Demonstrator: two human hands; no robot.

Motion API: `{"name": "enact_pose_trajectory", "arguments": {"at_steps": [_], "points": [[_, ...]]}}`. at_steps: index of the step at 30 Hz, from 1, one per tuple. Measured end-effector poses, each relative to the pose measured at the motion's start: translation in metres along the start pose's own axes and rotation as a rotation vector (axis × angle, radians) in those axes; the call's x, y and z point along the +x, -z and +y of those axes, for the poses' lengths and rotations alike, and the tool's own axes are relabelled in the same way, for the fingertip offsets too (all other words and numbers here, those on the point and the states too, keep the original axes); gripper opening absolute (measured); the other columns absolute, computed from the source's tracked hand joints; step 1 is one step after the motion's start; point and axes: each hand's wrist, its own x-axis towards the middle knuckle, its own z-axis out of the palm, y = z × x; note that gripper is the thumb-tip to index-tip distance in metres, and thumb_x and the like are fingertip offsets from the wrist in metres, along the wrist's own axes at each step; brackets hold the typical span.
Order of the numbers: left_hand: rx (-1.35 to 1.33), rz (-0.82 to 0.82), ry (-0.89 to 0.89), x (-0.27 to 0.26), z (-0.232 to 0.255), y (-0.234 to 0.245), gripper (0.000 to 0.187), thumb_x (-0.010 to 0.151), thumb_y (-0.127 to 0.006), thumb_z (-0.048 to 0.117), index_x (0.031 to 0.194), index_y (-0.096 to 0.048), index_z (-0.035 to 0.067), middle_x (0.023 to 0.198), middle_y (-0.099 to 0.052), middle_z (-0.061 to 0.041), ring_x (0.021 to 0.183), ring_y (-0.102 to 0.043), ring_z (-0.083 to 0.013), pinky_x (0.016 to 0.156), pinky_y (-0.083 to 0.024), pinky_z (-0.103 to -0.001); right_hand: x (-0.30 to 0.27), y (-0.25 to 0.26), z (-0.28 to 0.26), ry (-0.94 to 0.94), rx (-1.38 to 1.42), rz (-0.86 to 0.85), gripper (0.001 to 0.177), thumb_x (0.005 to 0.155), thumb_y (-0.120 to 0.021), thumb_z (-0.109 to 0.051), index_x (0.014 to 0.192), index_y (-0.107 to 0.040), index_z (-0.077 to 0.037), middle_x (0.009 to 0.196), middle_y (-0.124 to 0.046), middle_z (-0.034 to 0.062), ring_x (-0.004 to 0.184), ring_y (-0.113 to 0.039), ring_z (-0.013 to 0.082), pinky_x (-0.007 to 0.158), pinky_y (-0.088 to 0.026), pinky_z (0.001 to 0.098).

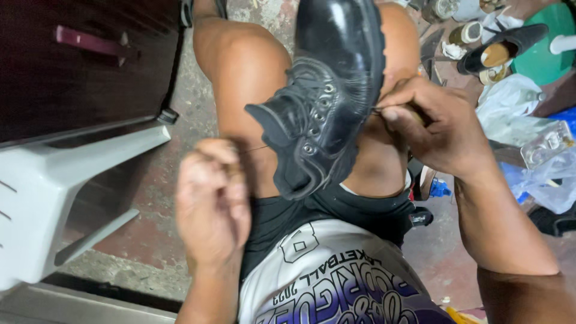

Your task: The person is repairing a black leather shoe by hand-stitching the sole to the upper. They use a stitching awl and thread to pull stitches through the sole, working methodically along the edge of the shoe.

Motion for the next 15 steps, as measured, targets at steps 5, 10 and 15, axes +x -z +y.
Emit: {"name": "enact_pose_trajectory", "arguments": {"at_steps": [5,10,15], "points": [[-0.343,-0.093,-0.001,-0.003,0.025,0.019,0.028,0.118,-0.051,0.021,0.095,-0.05,0.005,0.079,-0.046,-0.004,0.063,-0.045,-0.0093,0.05,-0.035,-0.018,0.007,-0.001,0.007,0.078,-0.028,-0.034,0.012,0.104,-0.068,-0.015,0.102,-0.065,-0.003,0.086,-0.068,0.0053,0.072,-0.065,0.0127,0.067,-0.05,0.0268],[0.473,0.066,0.268,-0.001,0.005,0.005,0.03,0.108,-0.052,0.027,0.097,-0.066,0.003,0.063,-0.044,0.002,0.05,-0.035,-0.005,0.042,-0.028,-0.021,0.011,-0.002,0.004,0.108,-0.011,-0.059,0.014,0.102,-0.068,-0.018,0.102,-0.067,-0.005,0.087,-0.069,0.0054,0.073,-0.067,0.0121,0.065,-0.05,0.0261],[0.846,-0.095,-0.016,-0.01,-0.023,0.005,0.018,0.109,-0.058,0.019,0.107,-0.069,0.004,0.09,-0.065,0.005,0.08,-0.053,-0.0024,0.071,-0.045,-0.02,0.013,-0.002,0.003,0.086,-0.026,-0.08,0.013,0.1,-0.069,-0.017,0.102,-0.07,-0.004,0.079,-0.068,0.0053,0.066,-0.063,0.012,0.062,-0.049,0.0274]]}}
